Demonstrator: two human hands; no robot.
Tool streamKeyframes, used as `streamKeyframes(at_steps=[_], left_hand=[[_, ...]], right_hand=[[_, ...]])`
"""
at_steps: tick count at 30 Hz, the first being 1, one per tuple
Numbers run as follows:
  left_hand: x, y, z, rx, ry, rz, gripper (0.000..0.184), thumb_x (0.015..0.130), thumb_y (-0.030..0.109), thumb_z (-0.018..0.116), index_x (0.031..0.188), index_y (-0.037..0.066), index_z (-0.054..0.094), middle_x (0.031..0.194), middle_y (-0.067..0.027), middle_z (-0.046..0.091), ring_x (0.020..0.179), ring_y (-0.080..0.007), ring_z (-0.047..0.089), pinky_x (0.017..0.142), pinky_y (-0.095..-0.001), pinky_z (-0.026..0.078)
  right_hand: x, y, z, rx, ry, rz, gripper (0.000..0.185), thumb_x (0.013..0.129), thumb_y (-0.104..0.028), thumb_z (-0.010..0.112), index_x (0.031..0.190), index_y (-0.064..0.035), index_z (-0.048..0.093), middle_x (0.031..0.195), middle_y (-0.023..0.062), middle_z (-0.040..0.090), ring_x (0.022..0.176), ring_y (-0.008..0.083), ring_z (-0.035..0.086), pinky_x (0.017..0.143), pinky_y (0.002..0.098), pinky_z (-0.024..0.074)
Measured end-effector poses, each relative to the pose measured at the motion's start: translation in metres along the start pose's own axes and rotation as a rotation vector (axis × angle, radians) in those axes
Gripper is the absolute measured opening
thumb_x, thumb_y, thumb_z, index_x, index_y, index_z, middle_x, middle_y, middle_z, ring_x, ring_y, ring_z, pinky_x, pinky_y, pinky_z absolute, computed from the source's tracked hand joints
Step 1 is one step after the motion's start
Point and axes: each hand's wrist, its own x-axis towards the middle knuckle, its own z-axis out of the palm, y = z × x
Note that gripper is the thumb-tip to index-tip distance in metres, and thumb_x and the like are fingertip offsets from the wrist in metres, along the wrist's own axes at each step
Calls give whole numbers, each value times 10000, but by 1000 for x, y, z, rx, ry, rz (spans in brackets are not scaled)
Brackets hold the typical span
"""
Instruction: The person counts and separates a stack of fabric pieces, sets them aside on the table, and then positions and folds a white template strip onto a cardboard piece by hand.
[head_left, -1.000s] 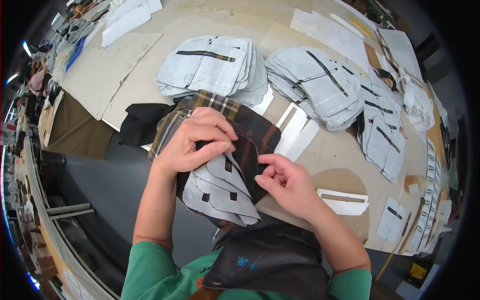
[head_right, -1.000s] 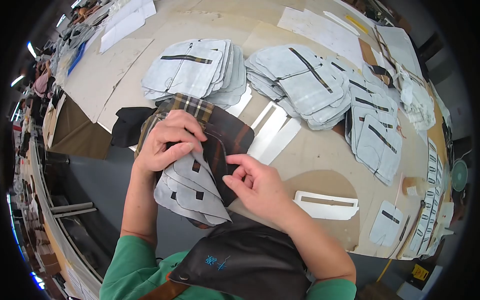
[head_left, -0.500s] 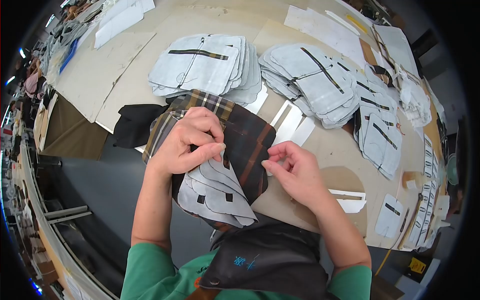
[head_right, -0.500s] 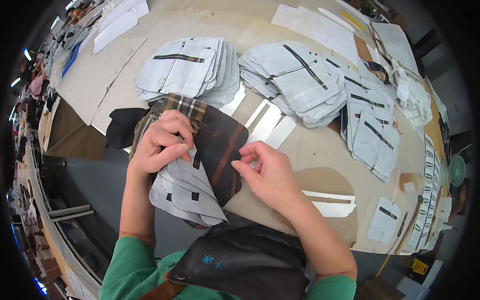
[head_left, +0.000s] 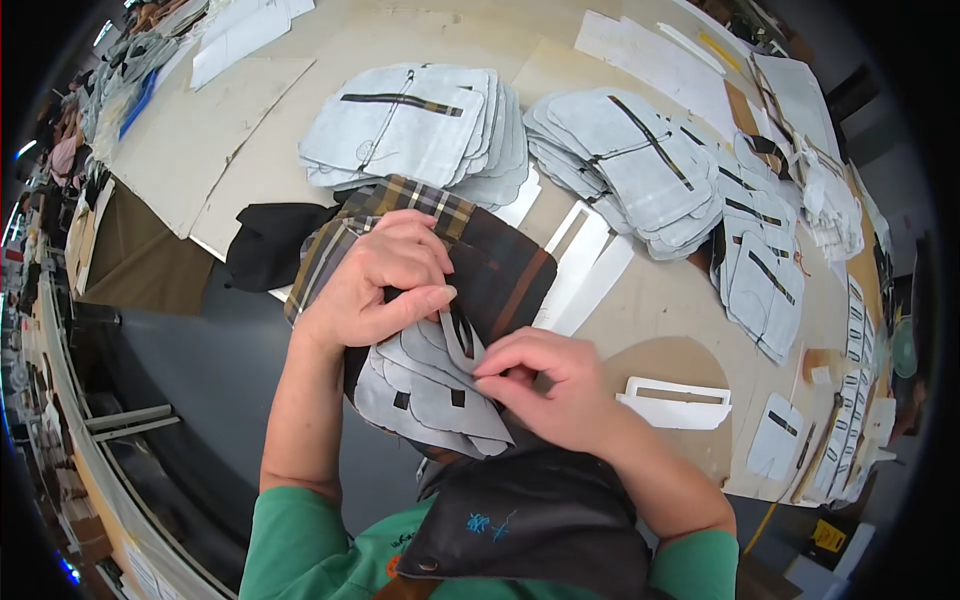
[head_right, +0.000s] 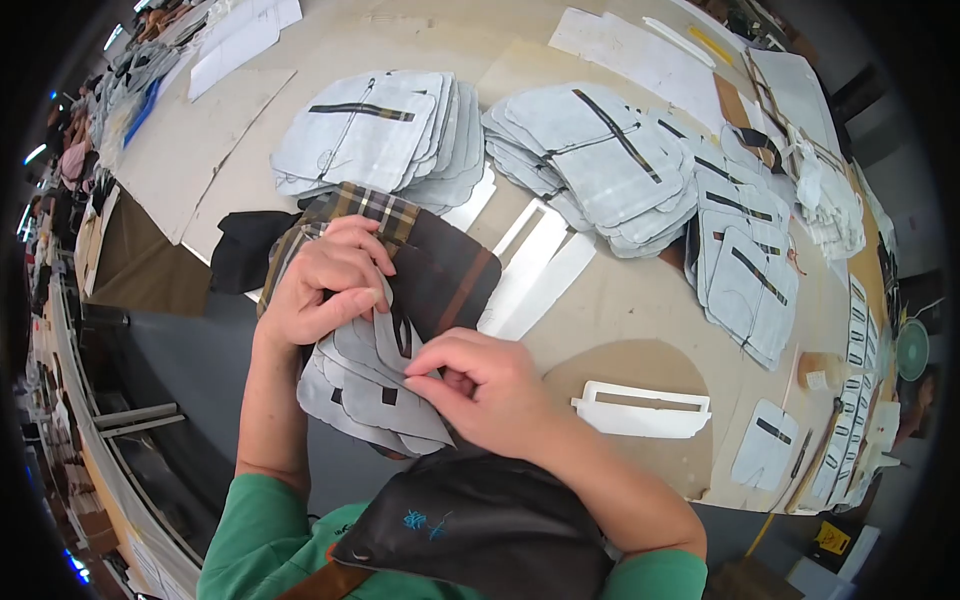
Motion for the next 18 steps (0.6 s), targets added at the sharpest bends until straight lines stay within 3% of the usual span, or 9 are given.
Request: streamKeyframes(at_steps=[3, 6, 7, 10, 13, 14, 16, 17, 18], left_hand=[[-1, 3, 2, -36, 64, -5, 260, 767, 154, 653, 529, 69, 593, 622, -24, 665, 836, -243, 644, 1064, -458, 354], [-2, -2, 0, -44, 71, 65, 225, 811, 101, 704, 595, 66, 654, 622, -3, 654, 783, -216, 644, 1015, -427, 400], [-3, -3, 0, -44, 73, 63, 225, 811, 101, 704, 595, 66, 654, 622, -3, 654, 783, -216, 644, 1015, -427, 400], [-3, -2, -2, -79, 78, 69, 233, 804, 95, 706, 581, 63, 647, 616, -6, 652, 774, -212, 641, 995, -419, 404], [-3, -3, -2, -103, 95, 75, 238, 805, 94, 706, 579, 58, 642, 616, -9, 655, 776, -211, 641, 980, -418, 407], [-3, -2, -1, -96, 101, 77, 228, 800, 94, 712, 585, 58, 644, 617, -8, 653, 777, -213, 640, 976, -417, 408], [-4, -1, -1, -77, 111, 82, 217, 794, 94, 717, 591, 57, 647, 619, -7, 651, 779, -216, 639, 972, -417, 409], [-3, 0, 0, -61, 127, 95, 215, 786, 94, 725, 594, 57, 635, 622, -8, 646, 780, -220, 640, 974, -417, 410], [-3, -1, 0, -44, 142, 108, 215, 778, 95, 732, 596, 57, 624, 626, -8, 640, 781, -224, 641, 976, -417, 410]], right_hand=[[-9, 6, -29, -20, 87, 280, 156, 882, -35, 730, 1032, -12, 693, 933, 13, 689, 634, 36, 547, 567, 231, 458], [-7, 16, -41, 98, 189, 469, 245, 904, -39, 707, 1137, 9, 649, 988, 46, 684, 627, 34, 533, 563, 228, 454], [-5, 15, -41, 21, 213, 427, 312, 923, -47, 690, 1213, 22, 597, 1009, 65, 670, 626, 30, 526, 571, 218, 448], [14, 15, -36, 241, 342, 457, 239, 919, -68, 709, 1124, 26, 631, 966, 53, 673, 622, 32, 529, 573, 219, 447], [30, 19, -40, 73, 221, 516, 152, 886, -64, 743, 989, 21, 670, 915, 59, 677, 658, 67, 575, 624, 243, 482], [31, 18, -36, 69, 217, 508, 152, 886, -64, 743, 989, 21, 670, 915, 59, 677, 658, 67, 575, 624, 243, 482], [28, 14, -22, -95, 257, 58, 112, 848, -54, 769, 862, 9, 678, 889, 74, 687, 742, 138, 636, 706, 285, 516], [29, 6, -15, -131, 258, -54, 105, 826, -41, 776, 836, -3, 678, 908, 93, 696, 841, 204, 669, 787, 317, 522], [26, 0, -3, -24, 235, -6, 110, 820, -49, 780, 848, -14, 679, 983, 113, 714, 905, 245, 676, 812, 340, 524]])
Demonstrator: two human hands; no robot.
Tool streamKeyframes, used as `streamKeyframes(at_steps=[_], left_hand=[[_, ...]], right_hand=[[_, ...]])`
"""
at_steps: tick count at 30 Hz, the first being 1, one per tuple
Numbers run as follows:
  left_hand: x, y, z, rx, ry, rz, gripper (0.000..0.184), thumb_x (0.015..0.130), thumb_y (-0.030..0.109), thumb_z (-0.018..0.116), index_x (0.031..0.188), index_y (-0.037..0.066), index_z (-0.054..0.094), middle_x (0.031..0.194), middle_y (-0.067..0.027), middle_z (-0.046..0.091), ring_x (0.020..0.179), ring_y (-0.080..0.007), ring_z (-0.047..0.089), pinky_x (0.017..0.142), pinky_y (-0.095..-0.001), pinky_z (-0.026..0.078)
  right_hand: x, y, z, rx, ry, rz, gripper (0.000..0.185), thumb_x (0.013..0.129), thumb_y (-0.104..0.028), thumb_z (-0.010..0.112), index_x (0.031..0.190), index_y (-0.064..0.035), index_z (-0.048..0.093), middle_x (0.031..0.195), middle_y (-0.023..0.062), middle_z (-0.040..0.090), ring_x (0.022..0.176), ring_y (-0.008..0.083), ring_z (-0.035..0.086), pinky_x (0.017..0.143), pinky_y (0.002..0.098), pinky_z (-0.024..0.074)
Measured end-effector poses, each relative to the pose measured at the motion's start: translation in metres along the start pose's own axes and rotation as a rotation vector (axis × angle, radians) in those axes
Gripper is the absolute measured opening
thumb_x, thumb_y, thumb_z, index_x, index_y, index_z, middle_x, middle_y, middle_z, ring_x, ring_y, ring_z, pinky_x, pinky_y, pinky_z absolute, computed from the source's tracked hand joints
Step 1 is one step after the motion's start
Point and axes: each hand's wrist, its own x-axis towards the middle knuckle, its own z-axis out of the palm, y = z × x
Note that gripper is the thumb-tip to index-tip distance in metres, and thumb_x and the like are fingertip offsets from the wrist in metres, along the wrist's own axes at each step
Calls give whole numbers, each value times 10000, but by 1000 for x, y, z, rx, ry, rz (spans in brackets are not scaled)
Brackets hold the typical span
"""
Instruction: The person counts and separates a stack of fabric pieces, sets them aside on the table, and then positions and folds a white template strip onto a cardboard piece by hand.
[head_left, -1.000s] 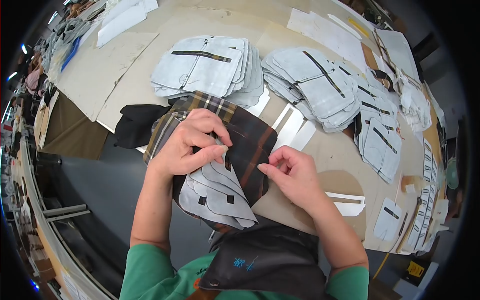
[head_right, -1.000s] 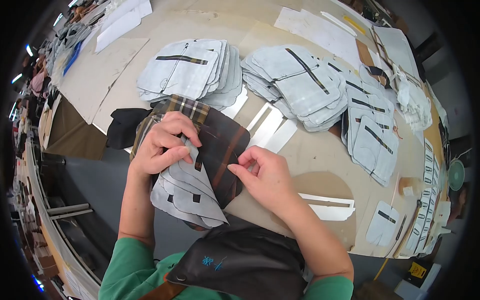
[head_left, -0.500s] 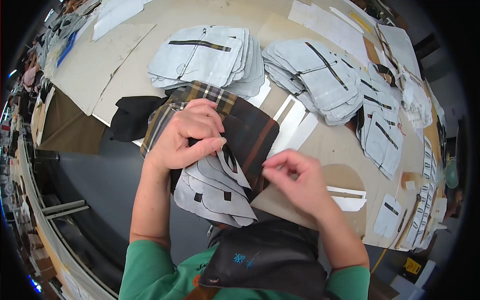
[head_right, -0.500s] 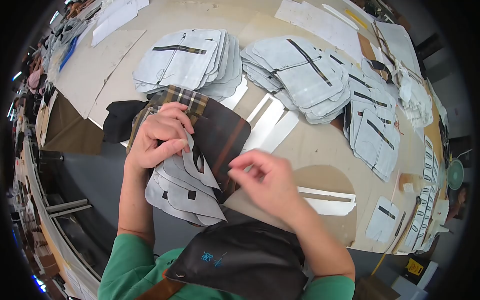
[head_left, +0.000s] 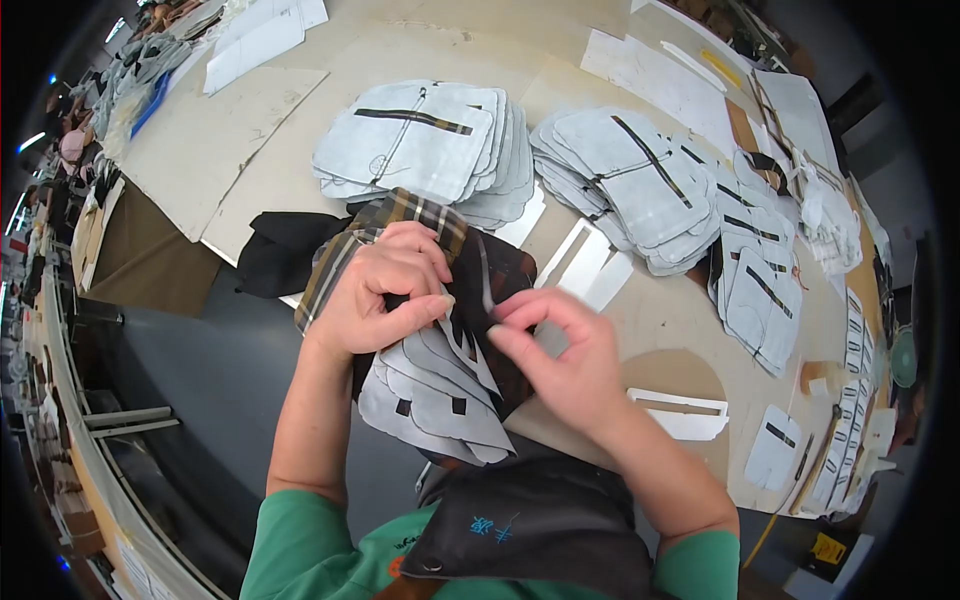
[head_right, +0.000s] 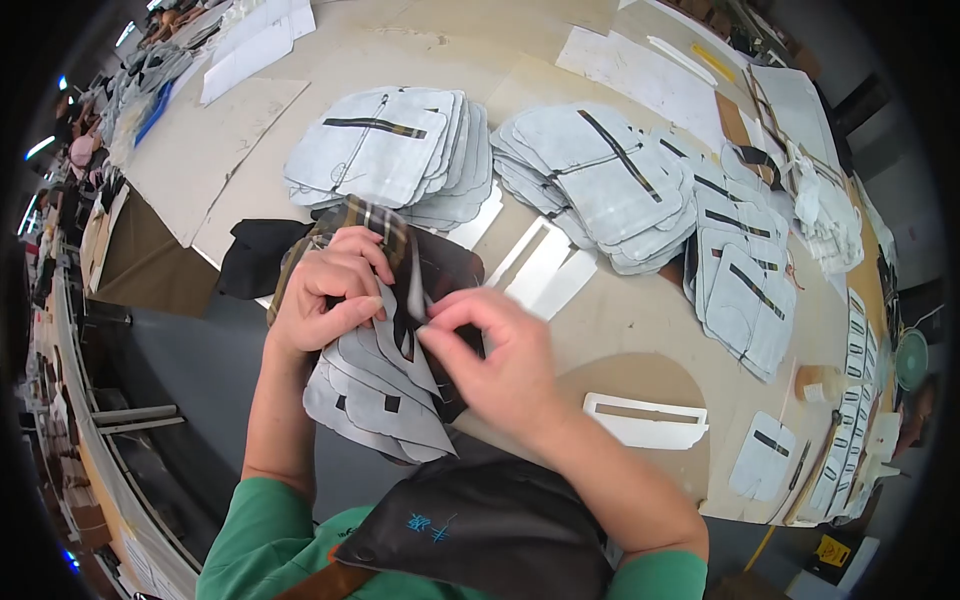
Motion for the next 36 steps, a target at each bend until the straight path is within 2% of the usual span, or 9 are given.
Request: streamKeyframes(at_steps=[2, 6, 10, 12, 14, 18, 25, 31, 36], left_hand=[[-4, -6, 0, 25, 6, 42, 205, 764, 104, 738, 621, 60, 598, 657, -21, 616, 794, -252, 619, 944, -411, 417], [-6, -2, 3, -51, 506, 112, 167, 792, 168, 706, 823, 22, 632, 845, -91, 635, 950, -276, 562, 894, -422, 434], [15, 22, -3, 234, 206, 214, 132, 819, 157, 689, 747, 46, 682, 776, -46, 662, 893, -258, 603, 978, -447, 437], [17, 23, 2, 345, -4, 229, 153, 824, 152, 701, 702, 61, 692, 740, -27, 664, 856, -244, 618, 1002, -454, 437], [14, 22, 9, 356, -160, 44, 233, 814, 157, 745, 604, 89, 671, 664, 1, 633, 769, -216, 621, 1011, -449, 439], [12, 16, 8, 308, -139, 29, 224, 780, 163, 790, 600, 99, 671, 658, -6, 624, 747, -202, 617, 1026, -421, 427], [12, 17, 9, 253, -130, 14, 110, 769, 139, 782, 696, 97, 712, 730, 9, 670, 816, -199, 636, 905, -368, 428], [14, 17, 12, 296, -51, -34, 50, 767, 130, 765, 758, 101, 725, 836, 22, 700, 860, -184, 612, 804, -337, 394], [4, 5, 3, 233, -124, -1, 71, 752, 125, 763, 718, 90, 712, 794, 23, 673, 823, -202, 579, 788, -340, 386]], right_hand=[[-10, -8, 21, 20, -42, -91, 123, 814, -65, 784, 873, -32, 682, 1078, 126, 710, 964, 280, 666, 843, 365, 525], [-26, -7, 47, 73, -90, -141, 189, 836, -66, 749, 1014, -62, 686, 1223, 143, 667, 1122, 347, 620, 973, 418, 491], [-33, -16, 37, -196, -248, -275, 350, 869, -69, 703, 1212, -72, 635, 1383, 169, 573, 1345, 359, 490, 1135, 461, 380], [-31, -13, 19, -71, -356, -198, 344, 860, -70, 713, 1200, -69, 656, 1352, 159, 604, 1315, 349, 527, 1108, 458, 408], [-28, 0, -4, -128, -207, -165, 281, 859, -79, 752, 1131, -52, 687, 1218, 137, 675, 1033, 264, 699, 871, 346, 562], [-8, 15, -26, -230, 106, 228, 160, 862, -81, 765, 977, -6, 682, 893, 113, 696, 693, 150, 647, 661, 288, 538], [-7, 16, -15, -260, 37, 199, 137, 864, -79, 766, 850, -3, 652, 755, 81, 661, 591, 144, 605, 580, 286, 495], [-10, 4, 3, -93, -81, -148, 85, 868, -44, 745, 869, -19, 664, 773, 59, 664, 659, 141, 626, 612, 284, 502], [-3, 12, -20, 96, -94, 201, 129, 885, -51, 729, 999, 0, 694, 878, 26, 712, 679, 93, 610, 660, 265, 523]])
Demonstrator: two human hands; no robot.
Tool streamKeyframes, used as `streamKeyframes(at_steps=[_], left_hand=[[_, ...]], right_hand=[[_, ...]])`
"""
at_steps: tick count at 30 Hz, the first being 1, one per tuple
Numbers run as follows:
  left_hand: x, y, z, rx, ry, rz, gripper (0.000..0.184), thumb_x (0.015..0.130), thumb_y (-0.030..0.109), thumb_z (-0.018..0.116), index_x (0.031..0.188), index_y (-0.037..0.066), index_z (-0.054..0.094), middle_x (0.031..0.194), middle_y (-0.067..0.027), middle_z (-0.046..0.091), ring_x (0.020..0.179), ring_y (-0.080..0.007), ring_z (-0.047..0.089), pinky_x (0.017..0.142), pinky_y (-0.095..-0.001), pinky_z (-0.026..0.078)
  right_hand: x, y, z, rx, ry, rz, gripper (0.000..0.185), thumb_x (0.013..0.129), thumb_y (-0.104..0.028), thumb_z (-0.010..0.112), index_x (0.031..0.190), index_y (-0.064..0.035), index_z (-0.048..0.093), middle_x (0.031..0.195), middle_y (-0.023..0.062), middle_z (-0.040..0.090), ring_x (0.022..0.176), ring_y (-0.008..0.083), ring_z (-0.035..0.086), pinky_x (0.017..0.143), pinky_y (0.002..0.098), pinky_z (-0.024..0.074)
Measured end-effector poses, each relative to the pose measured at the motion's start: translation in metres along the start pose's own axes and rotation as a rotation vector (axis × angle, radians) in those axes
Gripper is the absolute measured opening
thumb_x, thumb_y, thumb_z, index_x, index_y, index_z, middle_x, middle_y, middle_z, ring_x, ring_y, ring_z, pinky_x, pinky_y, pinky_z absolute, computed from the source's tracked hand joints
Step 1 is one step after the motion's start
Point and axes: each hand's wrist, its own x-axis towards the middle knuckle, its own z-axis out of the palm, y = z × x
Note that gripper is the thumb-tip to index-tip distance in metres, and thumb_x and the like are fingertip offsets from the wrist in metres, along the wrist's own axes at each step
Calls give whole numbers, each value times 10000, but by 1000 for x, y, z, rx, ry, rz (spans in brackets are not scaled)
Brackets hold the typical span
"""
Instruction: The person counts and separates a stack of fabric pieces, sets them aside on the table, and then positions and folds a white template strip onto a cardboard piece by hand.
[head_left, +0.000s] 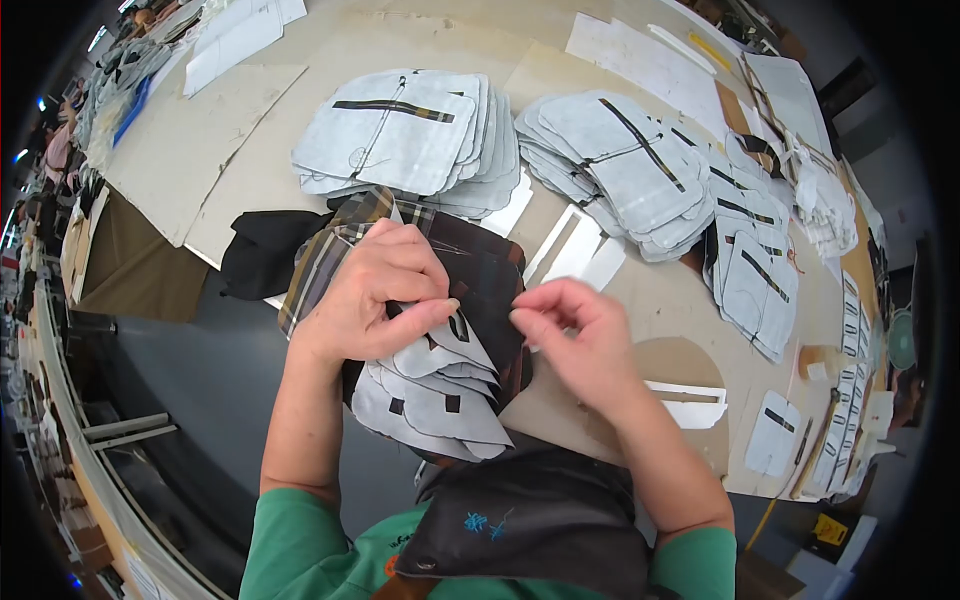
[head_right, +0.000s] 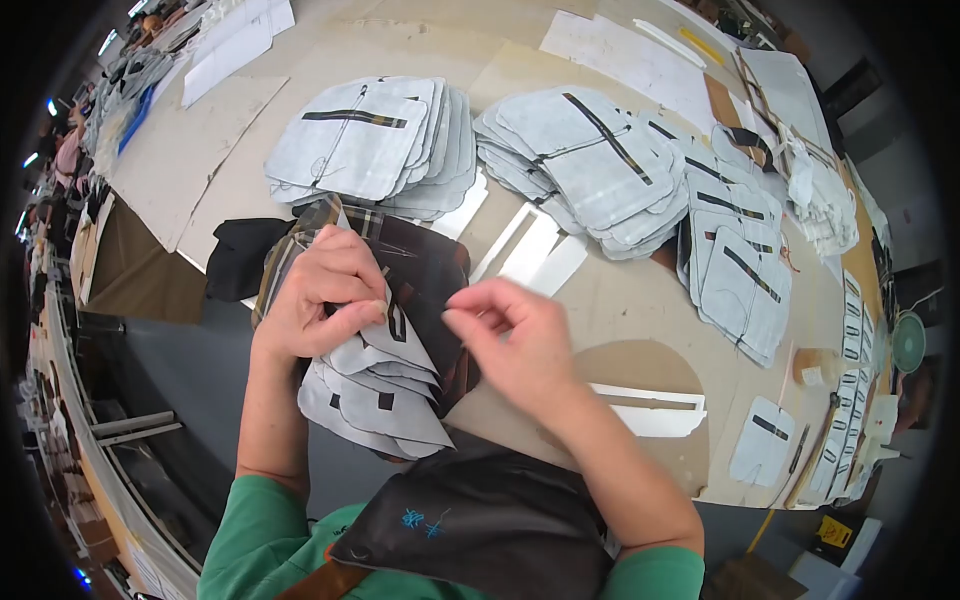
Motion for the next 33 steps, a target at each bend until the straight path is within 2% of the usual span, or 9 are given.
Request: streamKeyframes(at_steps=[2, 3, 10, 15, 22, 26, 28, 32, 33], left_hand=[[-1, -1, 2, -29, 17, 11, 87, 748, 118, 761, 690, 90, 702, 788, 25, 666, 825, -212, 577, 799, -348, 393], [0, -1, 2, -50, 33, 25, 107, 744, 111, 758, 663, 89, 691, 781, 27, 659, 827, -222, 574, 811, -356, 400], [2, -1, 2, -96, 106, 41, 129, 735, 95, 727, 619, 88, 671, 736, 22, 650, 909, -229, 625, 871, -384, 417], [-1, -6, -2, -138, 6, -10, 128, 679, 79, 642, 553, 90, 656, 632, 10, 644, 874, -235, 644, 933, -418, 408], [6, 3, -9, -93, -72, -29, 87, 714, 87, 676, 628, 80, 683, 720, -2, 686, 861, -227, 644, 919, -402, 412], [15, 26, -11, 92, -136, -46, 55, 815, 117, 705, 816, 68, 730, 915, -23, 728, 902, -230, 648, 927, -390, 429], [18, 37, -9, 210, -169, -46, 77, 841, 132, 712, 868, 63, 736, 962, -30, 729, 920, -233, 648, 932, -389, 434], [23, 45, -4, 250, -345, 3, 99, 829, 161, 746, 864, 69, 743, 874, -36, 694, 930, -244, 648, 974, -409, 448], [21, 43, -5, 264, -351, -23, 76, 825, 151, 743, 839, 76, 744, 858, -30, 683, 918, -236, 653, 987, -421, 443]], right_hand=[[6, -1, -13, -186, 72, 202, 169, 910, -40, 721, 1063, 14, 673, 905, 18, 681, 737, 46, 591, 679, 208, 499], [7, 8, -12, -167, 89, 187, 220, 877, -59, 739, 1074, 17, 677, 881, 69, 703, 679, 92, 611, 657, 254, 526], [1, 11, -5, -266, 135, 75, 216, 856, -75, 757, 1041, 4, 678, 857, 90, 699, 652, 113, 617, 624, 264, 516], [-12, -9, -3, -453, -71, 118, 174, 832, -103, 784, 944, -18, 682, 774, 59, 690, 600, 120, 615, 586, 280, 503], [-12, -11, 15, -262, -86, 216, 149, 843, -88, 776, 897, -19, 656, 728, 40, 672, 595, 116, 609, 573, 275, 491], [-18, 0, 31, -100, 9, -42, 91, 851, -16, 740, 881, -28, 654, 778, 52, 692, 642, 119, 647, 588, 282, 503], [-17, 8, 31, -243, 74, -488, 97, 862, -17, 733, 932, -34, 668, 808, 58, 706, 668, 126, 669, 598, 279, 513], [-20, 4, 22, -318, 14, -534, 157, 866, -23, 736, 1006, -29, 667, 827, 65, 717, 680, 123, 674, 613, 273, 520], [-22, 4, 18, -188, 38, -295, 181, 867, -32, 739, 1031, -23, 661, 832, 69, 719, 689, 114, 674, 620, 270, 522]])
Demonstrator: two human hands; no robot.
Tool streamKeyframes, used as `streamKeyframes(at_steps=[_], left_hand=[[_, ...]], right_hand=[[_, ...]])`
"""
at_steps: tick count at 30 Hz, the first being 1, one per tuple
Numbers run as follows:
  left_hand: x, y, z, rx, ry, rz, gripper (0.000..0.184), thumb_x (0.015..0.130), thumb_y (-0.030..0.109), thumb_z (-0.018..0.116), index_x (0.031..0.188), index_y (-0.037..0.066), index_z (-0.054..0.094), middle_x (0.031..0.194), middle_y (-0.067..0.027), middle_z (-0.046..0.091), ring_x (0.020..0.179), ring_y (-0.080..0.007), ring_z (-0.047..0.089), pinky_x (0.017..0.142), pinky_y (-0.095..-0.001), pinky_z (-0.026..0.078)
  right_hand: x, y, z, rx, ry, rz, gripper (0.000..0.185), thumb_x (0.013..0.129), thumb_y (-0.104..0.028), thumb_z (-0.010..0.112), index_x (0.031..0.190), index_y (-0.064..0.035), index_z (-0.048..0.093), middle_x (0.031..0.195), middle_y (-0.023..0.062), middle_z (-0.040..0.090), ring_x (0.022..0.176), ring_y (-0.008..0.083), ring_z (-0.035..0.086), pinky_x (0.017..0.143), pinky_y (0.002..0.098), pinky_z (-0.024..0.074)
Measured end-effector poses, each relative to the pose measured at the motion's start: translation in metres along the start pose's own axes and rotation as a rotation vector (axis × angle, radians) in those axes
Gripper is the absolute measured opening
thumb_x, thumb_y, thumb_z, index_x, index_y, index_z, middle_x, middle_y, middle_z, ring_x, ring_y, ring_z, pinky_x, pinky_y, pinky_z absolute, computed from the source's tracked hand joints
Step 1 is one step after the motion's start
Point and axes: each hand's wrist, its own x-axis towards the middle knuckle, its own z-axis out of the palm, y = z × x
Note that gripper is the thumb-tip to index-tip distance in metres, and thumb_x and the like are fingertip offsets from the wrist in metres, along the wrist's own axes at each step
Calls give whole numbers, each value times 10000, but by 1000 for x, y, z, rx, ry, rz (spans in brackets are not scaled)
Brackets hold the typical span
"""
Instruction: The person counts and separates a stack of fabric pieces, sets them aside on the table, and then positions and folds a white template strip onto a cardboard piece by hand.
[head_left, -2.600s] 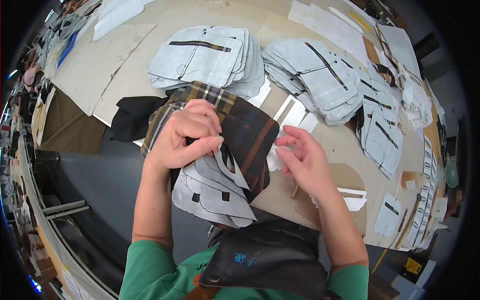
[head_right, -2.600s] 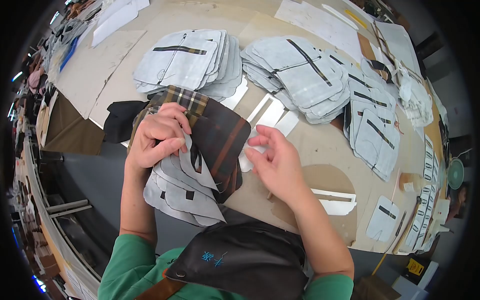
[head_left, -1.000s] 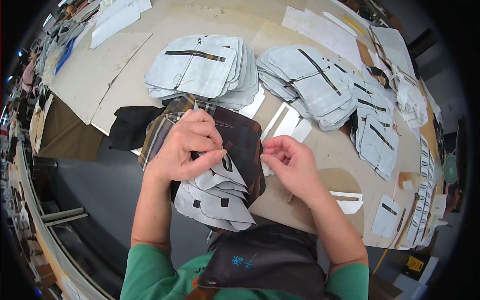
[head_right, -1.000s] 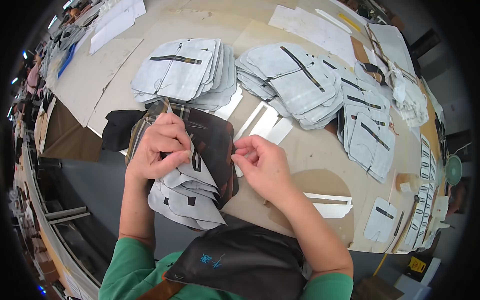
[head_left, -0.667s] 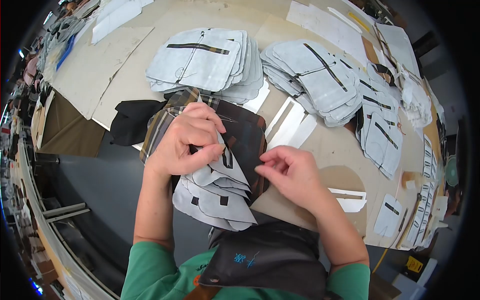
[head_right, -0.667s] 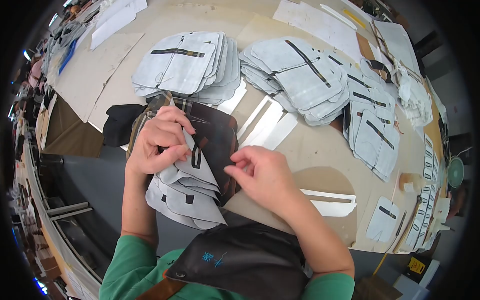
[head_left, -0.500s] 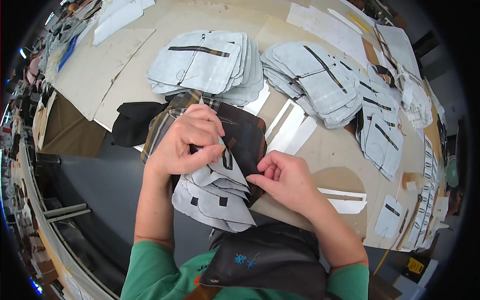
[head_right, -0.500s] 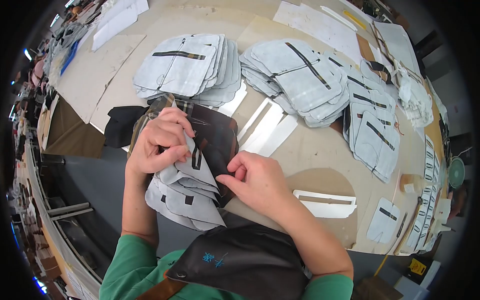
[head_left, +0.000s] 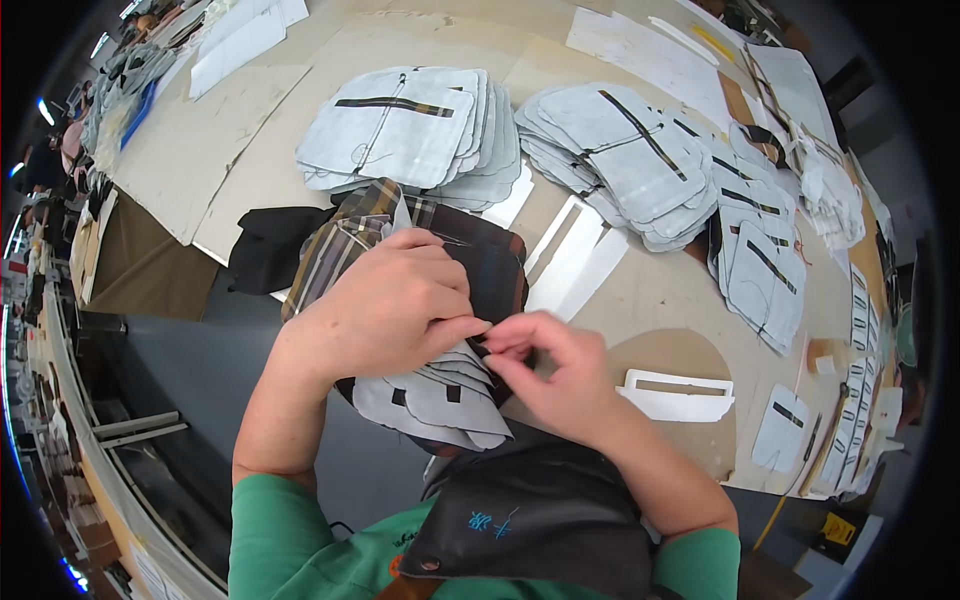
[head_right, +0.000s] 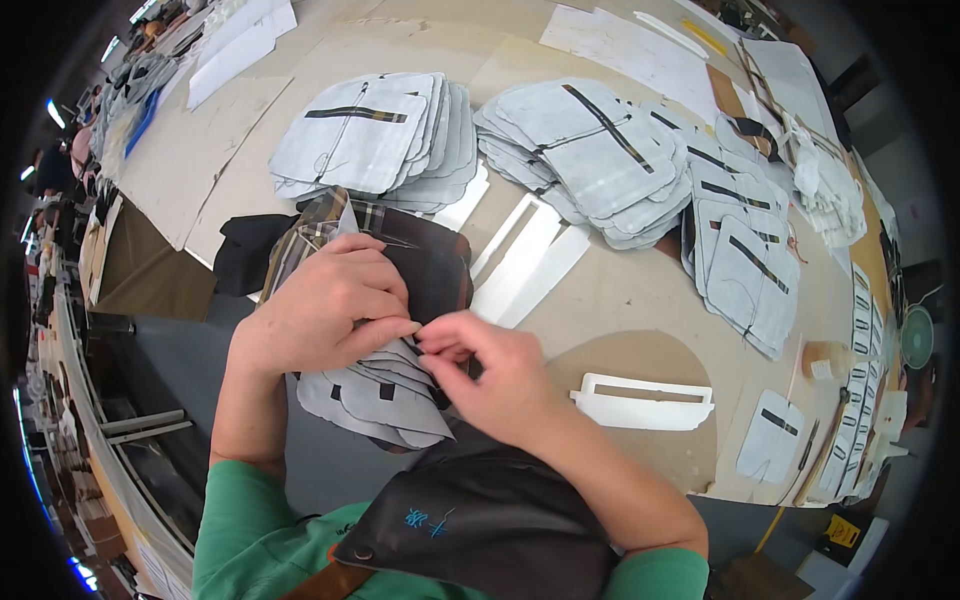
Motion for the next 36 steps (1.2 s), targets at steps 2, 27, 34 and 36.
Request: streamKeyframes(at_steps=[2, 27, 34, 36], left_hand=[[-8, -4, 4, 14, -13, -22, 57, 821, 140, 740, 814, 84, 744, 842, -24, 672, 906, -228, 658, 1001, -433, 439], [-24, -21, 34, -229, 398, 9, 76, 743, 112, 768, 691, 93, 716, 761, 5, 645, 804, -173, 654, 993, -432, 441], [-26, -22, 34, -229, 381, 14, 69, 742, 118, 760, 697, 90, 715, 810, -6, 666, 827, -187, 647, 982, -427, 437], [-25, -20, 33, -222, 390, -6, 67, 737, 121, 756, 697, 87, 713, 853, -16, 683, 879, -209, 655, 985, -431, 434]], right_hand=[[1, 6, -13, 99, 13, 405, 248, 878, -65, 743, 1098, -4, 646, 851, 83, 718, 676, 87, 650, 626, 261, 518], [22, 24, -12, 166, 58, 627, 219, 859, -109, 795, 992, -1, 657, 797, 16, 677, 616, 35, 535, 571, 218, 464], [19, 25, -8, 45, 46, 500, 168, 861, -107, 791, 898, -12, 657, 752, 13, 666, 583, 40, 529, 548, 228, 451], [20, 17, -8, -62, 7, 465, 159, 860, -110, 791, 868, -24, 657, 735, 9, 660, 567, 46, 528, 540, 239, 449]])
